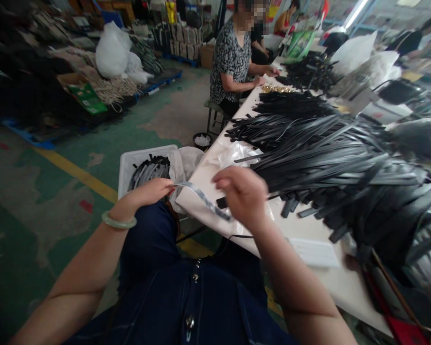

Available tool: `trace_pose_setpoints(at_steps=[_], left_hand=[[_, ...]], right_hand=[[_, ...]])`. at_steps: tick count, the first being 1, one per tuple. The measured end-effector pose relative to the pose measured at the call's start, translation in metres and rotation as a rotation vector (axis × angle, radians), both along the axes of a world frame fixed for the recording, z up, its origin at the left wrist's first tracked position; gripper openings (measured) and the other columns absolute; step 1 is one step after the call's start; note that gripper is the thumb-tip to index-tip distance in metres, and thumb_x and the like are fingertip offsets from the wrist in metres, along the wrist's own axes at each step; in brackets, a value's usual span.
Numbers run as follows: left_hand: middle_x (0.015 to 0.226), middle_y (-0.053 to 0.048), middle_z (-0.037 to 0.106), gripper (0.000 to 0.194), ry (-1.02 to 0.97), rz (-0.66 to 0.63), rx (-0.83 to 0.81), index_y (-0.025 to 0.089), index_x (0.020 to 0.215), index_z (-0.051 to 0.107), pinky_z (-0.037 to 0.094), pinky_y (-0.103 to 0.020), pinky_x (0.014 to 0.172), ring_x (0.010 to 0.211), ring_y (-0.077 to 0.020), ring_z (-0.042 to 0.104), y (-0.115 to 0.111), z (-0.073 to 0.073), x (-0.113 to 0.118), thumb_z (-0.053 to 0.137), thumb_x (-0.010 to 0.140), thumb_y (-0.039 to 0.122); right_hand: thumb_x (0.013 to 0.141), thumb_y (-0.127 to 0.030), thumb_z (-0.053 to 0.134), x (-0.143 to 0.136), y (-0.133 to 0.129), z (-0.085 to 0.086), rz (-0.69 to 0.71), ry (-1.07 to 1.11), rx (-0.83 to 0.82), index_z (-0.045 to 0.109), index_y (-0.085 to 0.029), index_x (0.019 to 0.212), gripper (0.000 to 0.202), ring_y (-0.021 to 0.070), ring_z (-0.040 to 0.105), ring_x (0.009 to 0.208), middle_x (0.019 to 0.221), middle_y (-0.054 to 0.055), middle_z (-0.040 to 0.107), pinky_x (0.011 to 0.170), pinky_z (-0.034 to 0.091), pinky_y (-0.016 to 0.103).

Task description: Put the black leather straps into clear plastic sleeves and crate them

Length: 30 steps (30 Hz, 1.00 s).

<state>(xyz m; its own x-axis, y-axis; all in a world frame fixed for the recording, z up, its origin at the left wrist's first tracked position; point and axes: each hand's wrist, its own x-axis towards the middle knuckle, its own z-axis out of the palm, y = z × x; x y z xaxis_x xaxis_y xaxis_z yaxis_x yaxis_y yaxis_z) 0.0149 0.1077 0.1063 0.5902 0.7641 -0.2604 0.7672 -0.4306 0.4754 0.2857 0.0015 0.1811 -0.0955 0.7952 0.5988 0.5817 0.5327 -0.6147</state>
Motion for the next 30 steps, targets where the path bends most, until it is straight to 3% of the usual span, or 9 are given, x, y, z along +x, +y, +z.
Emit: trace_pose_setpoints(at_steps=[2, 4, 7, 11, 17, 22, 25, 27, 30], left_hand=[[0.083, -0.009, 0.070, 0.029, 0.085, 0.060, 0.141, 0.019, 0.081, 0.065, 0.039, -0.028, 0.065, 0.079, -0.0221, 0.063, -0.012, 0.004, 0.007, 0.040, 0.091, 0.031], [0.084, -0.011, 0.071, 0.032, 0.156, 0.083, 0.267, 0.019, 0.086, 0.065, 0.040, -0.030, 0.066, 0.080, -0.0245, 0.065, -0.024, 0.008, 0.009, 0.038, 0.093, 0.035], [0.087, -0.013, 0.072, 0.035, 0.213, 0.100, 0.342, 0.018, 0.089, 0.066, 0.042, -0.032, 0.069, 0.083, -0.0261, 0.067, -0.033, 0.011, 0.003, 0.036, 0.095, 0.035], [0.088, -0.016, 0.072, 0.039, 0.299, 0.168, 0.309, 0.016, 0.090, 0.066, 0.044, -0.034, 0.069, 0.082, -0.0286, 0.068, -0.032, 0.009, -0.013, 0.034, 0.096, 0.038], [0.093, -0.014, 0.071, 0.040, 0.294, 0.215, 0.212, 0.018, 0.089, 0.065, 0.043, -0.032, 0.069, 0.086, -0.0264, 0.067, -0.026, 0.000, -0.032, 0.033, 0.096, 0.041], [0.087, -0.009, 0.071, 0.030, 0.238, 0.190, 0.021, 0.020, 0.080, 0.066, 0.041, -0.027, 0.063, 0.079, -0.0226, 0.065, -0.017, -0.002, -0.056, 0.044, 0.088, 0.040], [0.069, -0.005, 0.067, 0.031, 0.161, 0.176, -0.080, 0.020, 0.073, 0.063, 0.038, -0.025, 0.056, 0.066, -0.0195, 0.061, -0.010, 0.002, -0.067, 0.043, 0.085, 0.041], [0.063, -0.004, 0.063, 0.034, 0.139, 0.166, -0.131, 0.020, 0.069, 0.062, 0.037, -0.025, 0.053, 0.061, -0.0186, 0.058, -0.006, 0.006, -0.072, 0.043, 0.082, 0.043], [0.063, -0.003, 0.062, 0.032, 0.125, 0.115, -0.207, 0.019, 0.065, 0.062, 0.037, -0.024, 0.054, 0.061, -0.0182, 0.057, -0.004, 0.008, -0.079, 0.045, 0.077, 0.043]], right_hand=[[0.096, -0.029, 0.047, -0.046, 0.001, -0.018, 0.315, -0.069, -0.045, 0.065, -0.021, 0.087, 0.022, 0.0170, 0.062, 0.073, 0.078, 0.005, 0.065, 0.068, 0.049, 0.030], [0.096, -0.027, 0.048, -0.066, 0.004, -0.030, 0.425, -0.046, -0.106, 0.066, -0.020, 0.088, 0.020, 0.0156, 0.061, 0.073, 0.079, 0.005, 0.064, 0.067, 0.048, 0.027], [0.097, -0.032, 0.048, -0.063, 0.014, -0.035, 0.258, 0.284, -0.176, 0.065, -0.021, 0.087, 0.023, 0.0130, 0.058, 0.063, 0.068, 0.000, 0.059, 0.065, 0.050, 0.027], [0.095, -0.045, 0.050, -0.047, 0.033, -0.028, 0.074, 0.801, -0.172, 0.063, -0.022, 0.081, 0.030, 0.0080, 0.044, 0.047, 0.058, -0.006, 0.045, 0.052, 0.049, 0.023], [0.087, -0.043, 0.063, -0.031, 0.047, -0.020, 0.145, 0.986, -0.219, 0.067, -0.023, 0.093, 0.021, 0.0079, 0.045, 0.054, 0.066, -0.005, 0.043, 0.055, 0.047, 0.022], [0.090, -0.043, 0.058, 0.003, 0.059, -0.016, -0.118, 1.095, 0.030, 0.065, -0.023, 0.098, 0.023, 0.0070, 0.046, 0.059, 0.074, -0.004, 0.045, 0.063, 0.048, 0.023], [0.094, -0.040, 0.050, 0.015, 0.054, -0.012, -0.437, 1.003, 0.322, 0.066, -0.023, 0.096, 0.022, 0.0095, 0.047, 0.059, 0.073, -0.002, 0.046, 0.061, 0.047, 0.026], [0.097, -0.039, 0.045, 0.015, 0.042, -0.012, -0.646, 0.755, 0.558, 0.068, -0.026, 0.098, 0.026, 0.0128, 0.049, 0.060, 0.073, 0.000, 0.051, 0.063, 0.047, 0.030], [0.095, -0.033, 0.049, 0.008, 0.019, -0.013, -0.626, 0.134, 0.680, 0.071, -0.030, 0.105, 0.024, 0.0170, 0.053, 0.063, 0.070, 0.002, 0.056, 0.070, 0.047, 0.036]])
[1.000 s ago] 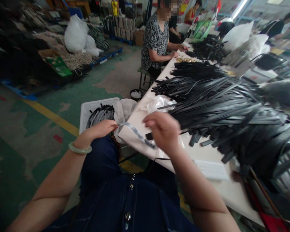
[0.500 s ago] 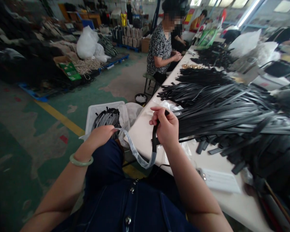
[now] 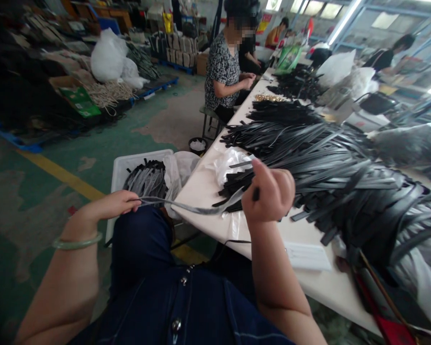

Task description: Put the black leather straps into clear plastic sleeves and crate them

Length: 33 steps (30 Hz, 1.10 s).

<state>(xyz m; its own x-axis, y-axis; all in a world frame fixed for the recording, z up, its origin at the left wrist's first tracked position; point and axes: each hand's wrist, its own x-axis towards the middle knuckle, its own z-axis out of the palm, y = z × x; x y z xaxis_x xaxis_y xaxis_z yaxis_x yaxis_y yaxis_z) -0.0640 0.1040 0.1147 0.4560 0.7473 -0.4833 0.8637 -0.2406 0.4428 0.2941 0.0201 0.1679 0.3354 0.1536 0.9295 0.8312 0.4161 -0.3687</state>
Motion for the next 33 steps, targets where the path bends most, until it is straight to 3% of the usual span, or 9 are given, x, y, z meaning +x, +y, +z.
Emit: trace_pose_setpoints(at_steps=[3, 7, 10, 13, 16, 20, 24, 28, 33], left_hand=[[0.062, -0.003, 0.062, 0.032, 0.030, 0.030, -0.031, 0.019, 0.062, 0.062, 0.039, -0.025, 0.057, 0.062, -0.0187, 0.057, -0.001, 0.001, -0.012, 0.044, 0.074, 0.043], [0.060, -0.004, 0.060, 0.039, 0.109, 0.111, -0.033, 0.017, 0.060, 0.061, 0.039, -0.026, 0.058, 0.060, -0.0189, 0.055, -0.009, 0.007, -0.023, 0.041, 0.078, 0.047], [0.065, -0.004, 0.063, 0.039, 0.042, 0.005, -0.024, 0.017, 0.063, 0.062, 0.039, -0.025, 0.061, 0.064, -0.0179, 0.057, -0.020, 0.017, -0.013, 0.041, 0.082, 0.043], [0.069, -0.004, 0.066, 0.034, 0.055, -0.066, 0.044, 0.017, 0.066, 0.064, 0.040, -0.025, 0.062, 0.067, -0.0177, 0.059, -0.035, 0.029, 0.003, 0.043, 0.085, 0.037], [0.073, -0.005, 0.067, 0.032, 0.123, -0.064, 0.113, 0.018, 0.068, 0.065, 0.040, -0.025, 0.064, 0.070, -0.0181, 0.061, -0.053, 0.037, 0.005, 0.045, 0.087, 0.033], [0.076, -0.005, 0.069, 0.030, 0.141, -0.080, 0.059, 0.017, 0.076, 0.067, 0.043, -0.025, 0.064, 0.073, -0.0178, 0.063, -0.074, 0.037, -0.008, 0.044, 0.091, 0.029], [0.094, -0.003, 0.071, 0.025, 0.118, -0.101, 0.070, 0.019, 0.090, 0.066, 0.046, -0.023, 0.075, 0.088, -0.0158, 0.065, -0.086, 0.032, -0.007, 0.040, 0.092, 0.019], [0.097, -0.005, 0.071, 0.018, 0.037, -0.229, 0.185, 0.018, 0.091, 0.061, 0.048, -0.024, 0.076, 0.090, -0.0171, 0.066, -0.087, 0.029, 0.015, 0.044, 0.091, 0.018], [0.090, -0.008, 0.071, 0.016, -0.005, -0.422, 0.266, 0.017, 0.087, 0.058, 0.051, -0.027, 0.071, 0.084, -0.0195, 0.068, -0.083, 0.025, 0.053, 0.045, 0.093, 0.025]], right_hand=[[0.089, -0.022, 0.053, -0.007, -0.017, 0.005, 0.024, -0.386, -0.310, 0.069, -0.032, 0.116, 0.033, 0.0185, 0.055, 0.067, 0.071, 0.003, 0.060, 0.072, 0.047, 0.035], [0.086, -0.016, 0.051, -0.029, -0.019, 0.018, -0.008, -0.441, -0.671, 0.066, -0.025, 0.123, 0.041, 0.0204, 0.060, 0.078, 0.084, 0.006, 0.067, 0.075, 0.046, 0.033], [0.091, -0.026, 0.051, -0.070, -0.006, 0.007, 0.309, -0.442, -0.960, 0.066, -0.017, 0.121, 0.035, 0.0214, 0.063, 0.087, 0.097, 0.009, 0.070, 0.077, 0.046, 0.030], [0.090, -0.037, 0.056, -0.119, 0.007, -0.027, 0.735, -0.504, -1.258, 0.066, -0.015, 0.117, 0.036, 0.0224, 0.065, 0.094, 0.104, 0.011, 0.071, 0.078, 0.047, 0.028], [0.088, -0.028, 0.055, -0.151, 0.012, -0.061, 0.955, -0.527, -1.485, 0.070, -0.017, 0.104, 0.024, 0.0209, 0.067, 0.087, 0.096, 0.008, 0.073, 0.072, 0.045, 0.026], [0.087, -0.016, 0.047, -0.157, 0.007, -0.079, 0.957, -0.587, -1.498, 0.069, -0.016, 0.097, 0.025, 0.0209, 0.066, 0.087, 0.093, 0.009, 0.072, 0.073, 0.043, 0.027], [0.078, -0.001, 0.039, -0.139, 0.004, -0.064, 0.850, -0.808, -1.300, 0.065, -0.016, 0.102, 0.039, 0.0242, 0.064, 0.098, 0.103, 0.011, 0.069, 0.081, 0.043, 0.032], [0.077, -0.001, 0.037, -0.125, 0.000, -0.044, 0.760, -0.951, -1.322, 0.066, -0.017, 0.090, 0.035, 0.0275, 0.067, 0.086, 0.088, 0.010, 0.070, 0.071, 0.042, 0.035], [0.076, -0.001, 0.039, -0.117, -0.016, -0.049, 0.725, -0.929, -1.322, 0.067, -0.017, 0.088, 0.035, 0.0272, 0.068, 0.080, 0.085, 0.009, 0.071, 0.069, 0.041, 0.035]])
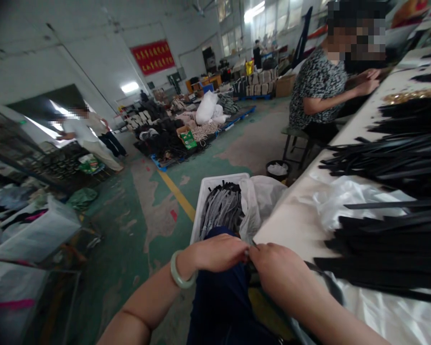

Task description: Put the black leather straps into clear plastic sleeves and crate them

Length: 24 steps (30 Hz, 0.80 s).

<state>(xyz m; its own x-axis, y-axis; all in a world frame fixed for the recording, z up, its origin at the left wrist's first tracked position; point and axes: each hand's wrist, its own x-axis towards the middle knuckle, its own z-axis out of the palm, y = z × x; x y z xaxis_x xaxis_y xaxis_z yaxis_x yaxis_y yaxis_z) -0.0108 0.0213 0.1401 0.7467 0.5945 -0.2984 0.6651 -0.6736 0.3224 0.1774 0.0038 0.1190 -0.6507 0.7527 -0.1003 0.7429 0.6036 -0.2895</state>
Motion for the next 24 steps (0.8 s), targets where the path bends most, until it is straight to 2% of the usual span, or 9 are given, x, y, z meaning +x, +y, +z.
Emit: trace_pose_setpoints(at_steps=[2, 4, 5, 7, 9, 12, 18, 22, 24], left_hand=[[0.088, -0.009, 0.071, 0.015, -0.004, -0.068, -0.016, 0.016, 0.085, 0.058, 0.051, -0.027, 0.070, 0.082, -0.0196, 0.068, 0.001, -0.001, 0.010, 0.047, 0.092, 0.022], [0.096, -0.011, 0.071, 0.014, -0.062, -0.107, -0.012, 0.015, 0.093, 0.059, 0.052, -0.027, 0.075, 0.090, -0.0204, 0.068, 0.004, 0.001, 0.011, 0.052, 0.091, 0.026], [0.101, -0.012, 0.070, 0.020, -0.088, -0.090, -0.005, 0.015, 0.100, 0.058, 0.051, -0.028, 0.079, 0.094, -0.0210, 0.067, 0.006, 0.003, 0.008, 0.055, 0.091, 0.032], [0.104, -0.011, 0.069, 0.032, -0.054, 0.032, 0.001, 0.016, 0.108, 0.056, 0.052, -0.029, 0.079, 0.097, -0.0221, 0.067, 0.011, 0.007, -0.001, 0.059, 0.088, 0.041], [0.098, -0.008, 0.071, 0.023, 0.053, 0.148, -0.022, 0.018, 0.102, 0.060, 0.052, -0.028, 0.075, 0.092, -0.0212, 0.069, 0.016, 0.009, -0.011, 0.056, 0.090, 0.038], [0.094, -0.008, 0.073, 0.019, 0.105, 0.131, 0.013, 0.018, 0.087, 0.064, 0.052, -0.027, 0.074, 0.090, -0.0209, 0.070, 0.019, 0.006, -0.014, 0.049, 0.093, 0.029], [0.089, -0.012, 0.073, 0.014, 0.113, 0.115, 0.222, 0.016, 0.085, 0.064, 0.053, -0.032, 0.067, 0.084, -0.0252, 0.070, 0.020, -0.005, 0.018, 0.050, 0.085, 0.016], [0.087, -0.012, 0.072, 0.013, 0.012, 0.080, 0.178, 0.015, 0.086, 0.063, 0.053, -0.033, 0.064, 0.082, -0.0264, 0.069, 0.017, -0.009, 0.048, 0.052, 0.084, 0.022], [0.092, -0.010, 0.071, 0.015, -0.085, 0.025, 0.114, 0.015, 0.094, 0.062, 0.053, -0.032, 0.068, 0.087, -0.0248, 0.068, 0.016, -0.011, 0.059, 0.056, 0.081, 0.021]], right_hand=[[0.075, 0.000, 0.039, 0.007, -0.004, -0.004, -0.009, 0.006, 0.012, 0.067, -0.018, 0.085, 0.034, 0.0262, 0.068, 0.078, 0.083, 0.008, 0.070, 0.067, 0.041, 0.034], [0.073, 0.001, 0.041, 0.019, -0.005, -0.005, -0.004, 0.012, 0.042, 0.067, -0.019, 0.083, 0.035, 0.0251, 0.068, 0.077, 0.081, 0.007, 0.070, 0.066, 0.041, 0.033], [0.072, 0.001, 0.041, 0.026, -0.004, -0.005, -0.004, 0.014, 0.069, 0.067, -0.019, 0.084, 0.035, 0.0245, 0.068, 0.076, 0.080, 0.007, 0.070, 0.065, 0.041, 0.032], [0.071, 0.001, 0.042, 0.040, -0.001, -0.002, -0.017, 0.015, 0.132, 0.067, -0.020, 0.085, 0.036, 0.0235, 0.067, 0.073, 0.080, 0.006, 0.070, 0.063, 0.041, 0.032], [0.071, 0.001, 0.043, 0.051, 0.001, 0.000, -0.036, 0.020, 0.195, 0.067, -0.021, 0.085, 0.035, 0.0227, 0.067, 0.070, 0.079, 0.004, 0.070, 0.061, 0.041, 0.031], [0.072, 0.001, 0.045, 0.058, 0.001, -0.001, -0.028, 0.027, 0.281, 0.067, -0.022, 0.084, 0.034, 0.0224, 0.067, 0.069, 0.077, 0.004, 0.070, 0.060, 0.043, 0.031], [0.073, 0.000, 0.047, 0.052, -0.006, -0.010, -0.031, 0.001, 0.379, 0.068, -0.021, 0.090, 0.034, 0.0243, 0.067, 0.068, 0.083, 0.006, 0.070, 0.059, 0.046, 0.033], [0.072, -0.001, 0.049, 0.042, -0.014, -0.014, -0.031, -0.006, 0.371, 0.067, -0.020, 0.087, 0.030, 0.0258, 0.066, 0.065, 0.074, 0.007, 0.067, 0.057, 0.046, 0.034], [0.072, 0.000, 0.048, 0.040, -0.015, -0.016, -0.044, -0.029, 0.365, 0.067, -0.018, 0.085, 0.029, 0.0257, 0.065, 0.063, 0.073, 0.008, 0.067, 0.056, 0.044, 0.034]])
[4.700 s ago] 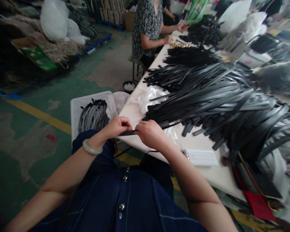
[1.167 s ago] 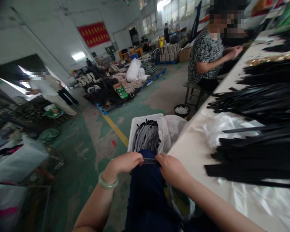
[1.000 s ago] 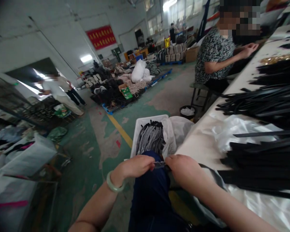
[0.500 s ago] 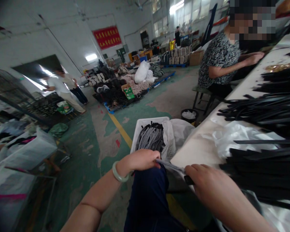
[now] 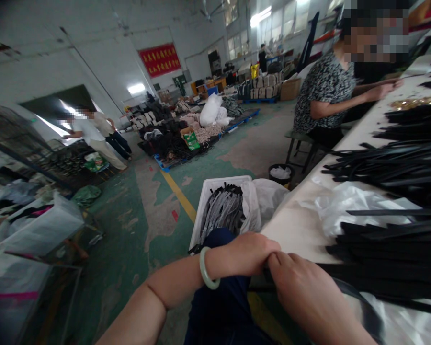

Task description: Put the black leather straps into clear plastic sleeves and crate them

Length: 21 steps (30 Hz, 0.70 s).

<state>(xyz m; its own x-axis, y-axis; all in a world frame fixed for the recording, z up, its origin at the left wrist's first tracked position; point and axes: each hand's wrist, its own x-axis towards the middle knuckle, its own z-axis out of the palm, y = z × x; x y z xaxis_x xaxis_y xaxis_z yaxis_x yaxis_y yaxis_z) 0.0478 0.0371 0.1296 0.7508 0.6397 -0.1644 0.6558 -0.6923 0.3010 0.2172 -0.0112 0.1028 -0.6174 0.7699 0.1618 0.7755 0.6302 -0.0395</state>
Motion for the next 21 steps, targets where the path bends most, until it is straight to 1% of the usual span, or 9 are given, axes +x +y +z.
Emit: trace_pose_setpoints(at_steps=[3, 5, 6, 8, 9, 11, 15, 18, 21], left_hand=[[0.120, -0.013, 0.064, 0.047, -0.169, -0.058, -0.044, 0.013, 0.122, 0.052, 0.049, -0.032, 0.088, 0.109, -0.0239, 0.061, 0.002, 0.004, -0.004, 0.065, 0.078, 0.023], [0.133, -0.017, 0.056, 0.068, -0.223, 0.044, -0.041, 0.012, 0.134, 0.042, 0.045, -0.035, 0.097, 0.119, -0.0259, 0.054, 0.007, 0.011, -0.020, 0.072, 0.075, 0.030], [0.131, -0.017, 0.057, 0.067, -0.219, 0.143, -0.050, 0.012, 0.133, 0.044, 0.045, -0.036, 0.096, 0.117, -0.0266, 0.055, 0.010, 0.015, -0.030, 0.073, 0.076, 0.032], [0.106, -0.011, 0.068, 0.027, -0.175, 0.298, -0.135, 0.013, 0.110, 0.061, 0.047, -0.032, 0.084, 0.097, -0.0222, 0.063, 0.017, 0.020, -0.049, 0.059, 0.086, 0.026], [0.092, -0.008, 0.070, 0.018, -0.168, 0.318, -0.170, 0.014, 0.096, 0.064, 0.047, -0.029, 0.080, 0.087, -0.0195, 0.064, 0.021, 0.020, -0.057, 0.049, 0.091, 0.022], [0.079, -0.006, 0.068, 0.029, -0.215, 0.300, -0.173, 0.014, 0.083, 0.064, 0.045, -0.027, 0.074, 0.078, -0.0168, 0.063, 0.025, 0.018, -0.066, 0.038, 0.095, 0.018], [0.085, -0.008, 0.068, 0.030, -0.301, 0.279, -0.023, 0.015, 0.083, 0.064, 0.043, -0.029, 0.079, 0.086, -0.0197, 0.061, 0.024, 0.010, -0.065, 0.038, 0.096, 0.023], [0.086, -0.008, 0.067, 0.031, -0.318, 0.241, 0.028, 0.016, 0.083, 0.064, 0.043, -0.029, 0.079, 0.085, -0.0200, 0.061, 0.020, 0.008, -0.057, 0.038, 0.096, 0.027], [0.078, -0.007, 0.065, 0.031, -0.330, 0.175, 0.063, 0.017, 0.078, 0.061, 0.042, -0.029, 0.073, 0.078, -0.0191, 0.059, 0.017, 0.013, -0.050, 0.038, 0.095, 0.027]], right_hand=[[0.074, -0.001, 0.047, 0.012, 0.008, 0.000, -0.076, -0.007, -0.042, 0.067, -0.018, 0.087, 0.029, 0.0257, 0.066, 0.068, 0.078, 0.009, 0.069, 0.059, 0.043, 0.034], [0.075, -0.004, 0.047, 0.028, 0.016, 0.006, -0.148, 0.006, -0.093, 0.067, -0.019, 0.091, 0.029, 0.0255, 0.067, 0.072, 0.082, 0.008, 0.070, 0.062, 0.042, 0.033], [0.076, -0.006, 0.047, 0.036, 0.019, 0.011, -0.184, 0.014, -0.124, 0.066, -0.019, 0.091, 0.028, 0.0251, 0.067, 0.073, 0.082, 0.008, 0.070, 0.063, 0.041, 0.032], [0.078, -0.009, 0.048, 0.051, 0.025, 0.023, -0.242, 0.036, -0.189, 0.066, -0.019, 0.089, 0.023, 0.0239, 0.066, 0.075, 0.083, 0.007, 0.069, 0.063, 0.040, 0.030], [0.079, -0.011, 0.048, 0.055, 0.027, 0.028, -0.261, 0.047, -0.218, 0.066, -0.018, 0.087, 0.020, 0.0231, 0.066, 0.076, 0.082, 0.007, 0.069, 0.063, 0.039, 0.029], [0.081, -0.011, 0.048, 0.061, 0.030, 0.037, -0.285, 0.062, -0.265, 0.066, -0.017, 0.086, 0.019, 0.0212, 0.065, 0.079, 0.083, 0.007, 0.069, 0.065, 0.038, 0.027], [0.086, -0.017, 0.052, 0.064, 0.038, 0.045, -0.299, -0.003, -0.334, 0.068, -0.015, 0.098, 0.020, 0.0211, 0.066, 0.084, 0.091, 0.009, 0.071, 0.069, 0.040, 0.026], [0.086, -0.036, 0.062, 0.054, 0.043, 0.051, -0.267, 0.036, -0.291, 0.057, -0.013, 0.127, 0.047, 0.0266, 0.064, 0.100, 0.117, 0.015, 0.067, 0.078, 0.043, 0.030], [0.084, -0.043, 0.065, 0.022, 0.048, 0.053, -0.096, 0.178, -0.260, 0.043, -0.019, 0.142, 0.067, 0.0270, 0.060, 0.113, 0.135, 0.013, 0.056, 0.086, 0.043, 0.030]])
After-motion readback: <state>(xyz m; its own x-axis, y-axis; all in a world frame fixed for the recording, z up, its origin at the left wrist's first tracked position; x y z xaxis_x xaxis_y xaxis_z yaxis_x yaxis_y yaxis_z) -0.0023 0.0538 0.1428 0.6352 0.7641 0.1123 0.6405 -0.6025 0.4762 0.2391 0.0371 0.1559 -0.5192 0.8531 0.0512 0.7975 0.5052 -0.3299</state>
